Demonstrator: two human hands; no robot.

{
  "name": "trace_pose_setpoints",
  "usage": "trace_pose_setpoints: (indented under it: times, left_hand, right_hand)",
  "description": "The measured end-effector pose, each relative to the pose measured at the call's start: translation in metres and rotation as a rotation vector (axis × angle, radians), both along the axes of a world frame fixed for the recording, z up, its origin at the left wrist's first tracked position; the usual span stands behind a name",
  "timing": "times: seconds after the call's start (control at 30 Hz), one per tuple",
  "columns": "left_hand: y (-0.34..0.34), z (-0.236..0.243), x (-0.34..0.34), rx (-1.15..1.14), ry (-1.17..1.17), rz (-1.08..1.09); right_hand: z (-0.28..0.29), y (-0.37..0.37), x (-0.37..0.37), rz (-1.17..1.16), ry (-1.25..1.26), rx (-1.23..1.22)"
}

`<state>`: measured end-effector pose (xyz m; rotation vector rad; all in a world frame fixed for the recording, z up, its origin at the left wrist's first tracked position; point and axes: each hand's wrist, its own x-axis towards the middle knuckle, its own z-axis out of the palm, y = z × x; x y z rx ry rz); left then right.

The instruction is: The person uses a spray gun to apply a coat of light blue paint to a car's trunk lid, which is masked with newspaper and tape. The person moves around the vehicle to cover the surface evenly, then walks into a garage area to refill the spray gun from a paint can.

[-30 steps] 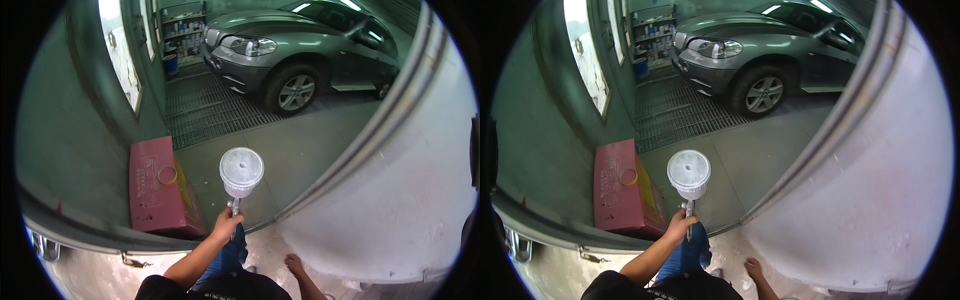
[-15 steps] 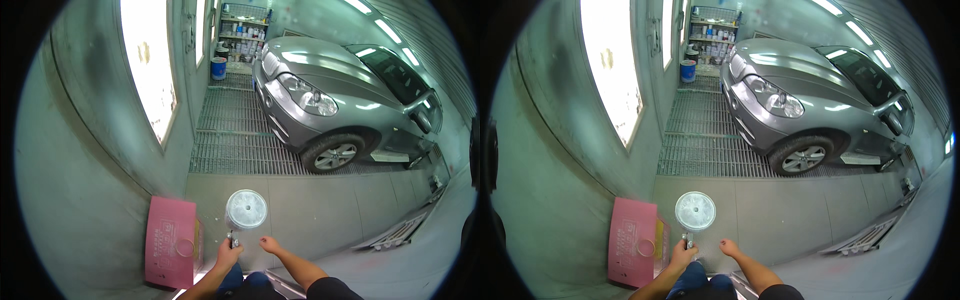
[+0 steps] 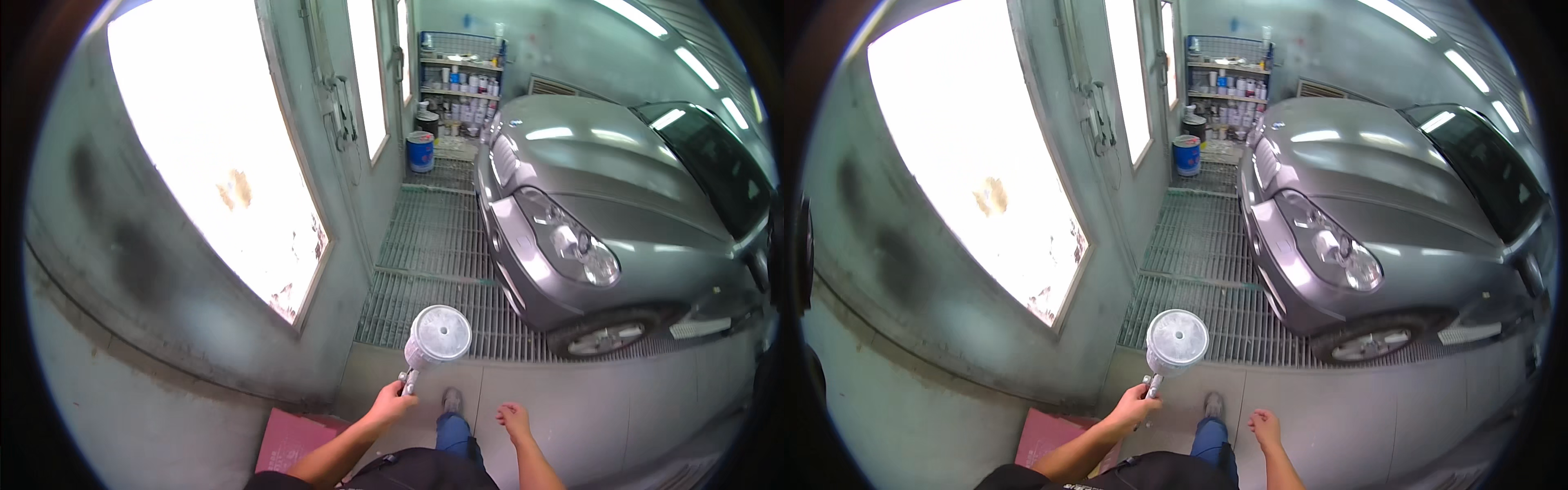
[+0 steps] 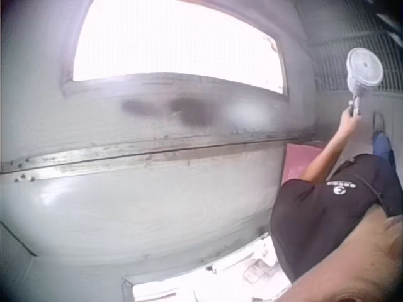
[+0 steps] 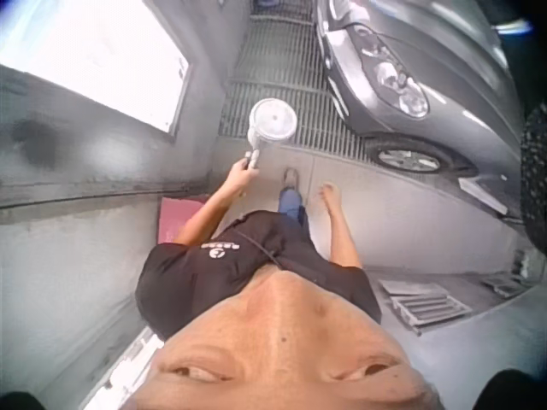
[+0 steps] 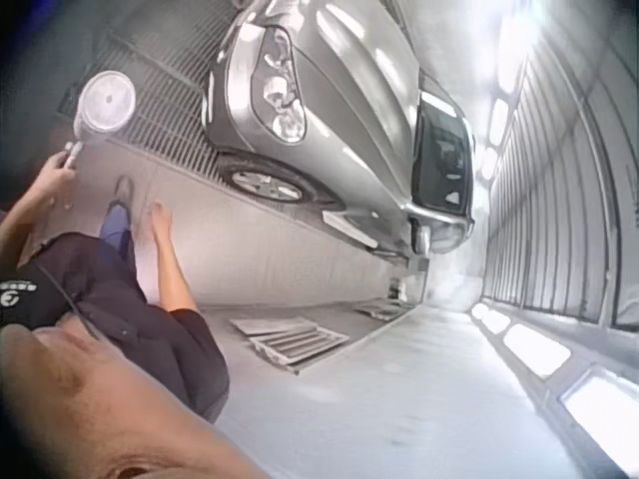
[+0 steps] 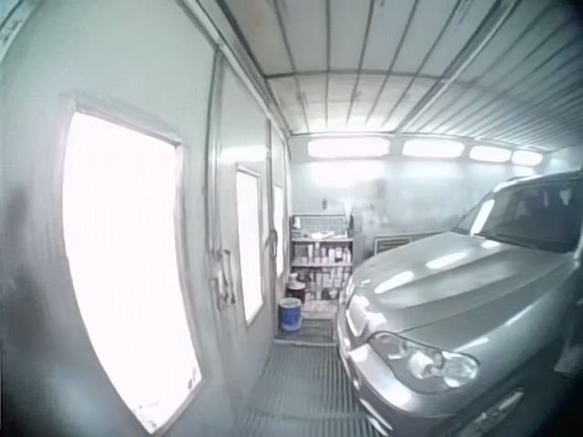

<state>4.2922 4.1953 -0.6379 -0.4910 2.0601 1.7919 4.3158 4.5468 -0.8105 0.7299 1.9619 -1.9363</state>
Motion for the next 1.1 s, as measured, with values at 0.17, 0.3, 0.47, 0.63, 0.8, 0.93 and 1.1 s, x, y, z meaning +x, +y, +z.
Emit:
trace_pose_setpoints:
  times: [0.17,0.3,0.47,0.63,0.8,0.93,1.1]
  left_hand:
    - [0.019,0.043,-0.156,-0.014,0.022,-0.052]
    - [0.012,0.049,-0.278,-0.043,0.068,0.030]
    - [-0.015,0.044,-0.451,-0.142,0.096,0.145]
    - [-0.066,0.026,-0.658,-0.171,0.084,0.164]
    - [-0.106,0.049,-0.849,-0.274,0.132,0.115]
    - [-0.106,0.045,-1.018,-0.268,0.113,0.025]
    - [-0.088,0.044,-1.240,-0.333,0.043,-0.045]
  right_hand:
    - [0.114,-0.003,-0.227,-0.102,0.469,-0.187]
    - [0.263,-0.078,-0.398,0.160,0.847,0.146]
    - [0.325,-0.160,-0.603,0.564,1.258,0.411]
    - [0.325,-0.223,-0.814,0.691,1.213,0.646]
    - [0.362,-0.258,-0.998,0.704,1.137,0.752]
    - [0.361,-0.255,-1.151,0.615,1.071,0.806]
    - [0.326,-0.242,-1.359,0.510,1.105,0.792]
